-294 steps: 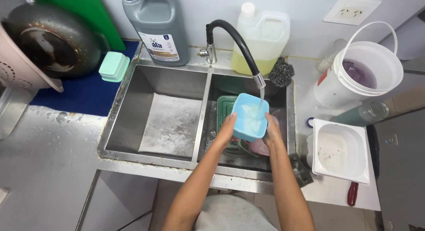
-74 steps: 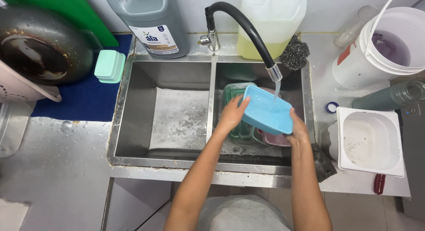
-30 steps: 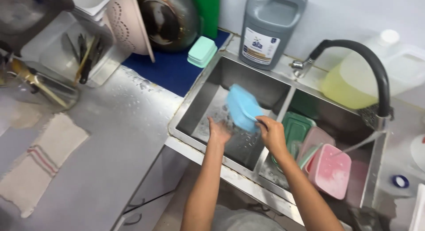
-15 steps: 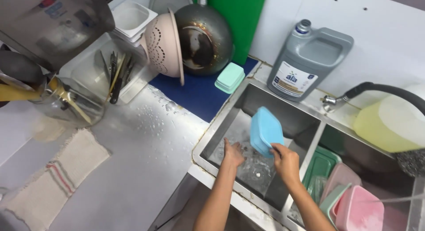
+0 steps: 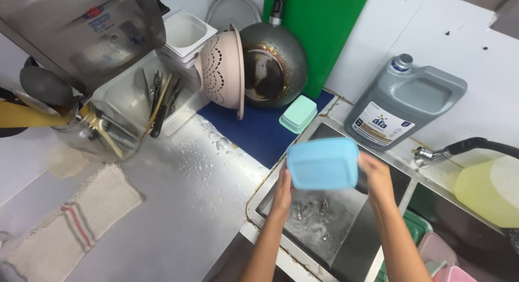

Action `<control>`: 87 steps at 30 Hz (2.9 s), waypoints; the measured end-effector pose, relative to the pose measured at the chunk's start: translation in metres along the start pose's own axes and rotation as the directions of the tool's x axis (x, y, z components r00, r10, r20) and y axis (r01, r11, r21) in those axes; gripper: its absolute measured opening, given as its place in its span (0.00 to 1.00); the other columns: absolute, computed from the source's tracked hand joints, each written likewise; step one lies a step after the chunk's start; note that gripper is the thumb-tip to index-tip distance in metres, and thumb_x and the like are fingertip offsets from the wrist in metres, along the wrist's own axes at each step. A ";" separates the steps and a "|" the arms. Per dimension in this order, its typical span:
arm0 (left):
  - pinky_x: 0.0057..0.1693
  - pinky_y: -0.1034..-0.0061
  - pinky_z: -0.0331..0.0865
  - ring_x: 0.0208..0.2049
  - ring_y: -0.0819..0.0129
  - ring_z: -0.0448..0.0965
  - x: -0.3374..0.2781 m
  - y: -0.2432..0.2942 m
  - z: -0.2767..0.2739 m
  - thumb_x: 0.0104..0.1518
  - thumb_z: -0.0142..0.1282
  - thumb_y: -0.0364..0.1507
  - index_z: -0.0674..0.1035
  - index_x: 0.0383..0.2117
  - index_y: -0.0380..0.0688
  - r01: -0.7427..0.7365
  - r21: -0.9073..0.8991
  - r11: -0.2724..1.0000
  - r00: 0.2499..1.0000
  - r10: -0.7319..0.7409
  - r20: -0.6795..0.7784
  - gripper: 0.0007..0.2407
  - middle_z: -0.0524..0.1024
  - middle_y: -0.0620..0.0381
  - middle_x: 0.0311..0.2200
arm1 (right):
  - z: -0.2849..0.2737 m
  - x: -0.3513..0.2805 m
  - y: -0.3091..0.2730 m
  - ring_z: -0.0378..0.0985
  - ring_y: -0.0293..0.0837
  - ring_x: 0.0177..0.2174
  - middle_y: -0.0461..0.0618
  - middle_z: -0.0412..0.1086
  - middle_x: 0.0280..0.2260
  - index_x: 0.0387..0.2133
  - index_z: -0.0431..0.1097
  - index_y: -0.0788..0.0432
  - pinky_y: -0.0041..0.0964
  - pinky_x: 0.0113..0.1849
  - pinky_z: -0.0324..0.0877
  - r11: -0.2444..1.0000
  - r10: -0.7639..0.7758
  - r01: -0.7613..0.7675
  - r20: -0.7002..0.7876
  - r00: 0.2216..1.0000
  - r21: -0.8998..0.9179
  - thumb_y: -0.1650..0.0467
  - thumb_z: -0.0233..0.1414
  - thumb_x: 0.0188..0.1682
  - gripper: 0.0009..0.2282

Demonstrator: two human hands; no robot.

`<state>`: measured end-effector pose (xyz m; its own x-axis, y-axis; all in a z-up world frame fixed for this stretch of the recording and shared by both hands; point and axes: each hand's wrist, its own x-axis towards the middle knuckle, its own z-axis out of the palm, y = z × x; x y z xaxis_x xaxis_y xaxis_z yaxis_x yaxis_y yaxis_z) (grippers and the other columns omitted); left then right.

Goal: Washing multiple plastic food storage containers and their lids in a commercial kitchen sink.

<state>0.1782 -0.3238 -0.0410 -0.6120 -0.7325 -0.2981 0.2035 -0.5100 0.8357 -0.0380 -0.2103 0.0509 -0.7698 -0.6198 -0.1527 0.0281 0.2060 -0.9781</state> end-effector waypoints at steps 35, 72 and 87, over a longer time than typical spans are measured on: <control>0.40 0.76 0.75 0.36 0.70 0.83 -0.080 -0.146 0.095 0.63 0.53 0.28 0.76 0.48 0.39 -0.127 0.479 0.869 0.973 0.015 0.231 0.10 0.81 0.53 0.37 | -0.121 -0.225 0.130 0.81 0.38 0.35 0.48 0.82 0.35 0.38 0.80 0.62 0.33 0.39 0.74 0.976 0.049 -0.031 0.077 0.996 -0.217 0.65 0.47 0.55 0.15; 0.45 0.64 0.75 0.36 0.55 0.82 -0.163 -0.318 0.273 0.52 0.64 0.23 0.79 0.51 0.40 -0.730 0.525 0.438 0.366 -0.398 0.841 0.18 0.82 0.43 0.33 | -0.357 -0.477 0.105 0.80 0.48 0.47 0.52 0.76 0.46 0.42 0.75 0.61 0.38 0.48 0.73 0.685 -0.447 0.183 -0.208 0.870 -0.705 0.76 0.56 0.48 0.09; 0.38 0.79 0.64 0.33 0.76 0.71 -0.182 -0.196 0.244 0.67 0.51 0.36 0.78 0.47 0.40 0.292 0.276 0.916 0.686 -0.401 0.607 0.13 0.78 0.61 0.35 | -0.349 -0.463 0.148 0.58 0.54 0.62 0.58 0.61 0.60 0.56 0.68 0.58 0.55 0.59 0.55 0.271 -0.220 -0.150 -0.213 0.952 -0.951 0.68 0.55 0.44 0.23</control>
<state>0.0633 0.0191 -0.0382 -0.9653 -0.0241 -0.2600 -0.2031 -0.5563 0.8057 0.1002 0.3719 0.0267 -0.8750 -0.4738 0.0996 -0.4829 0.8691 -0.1076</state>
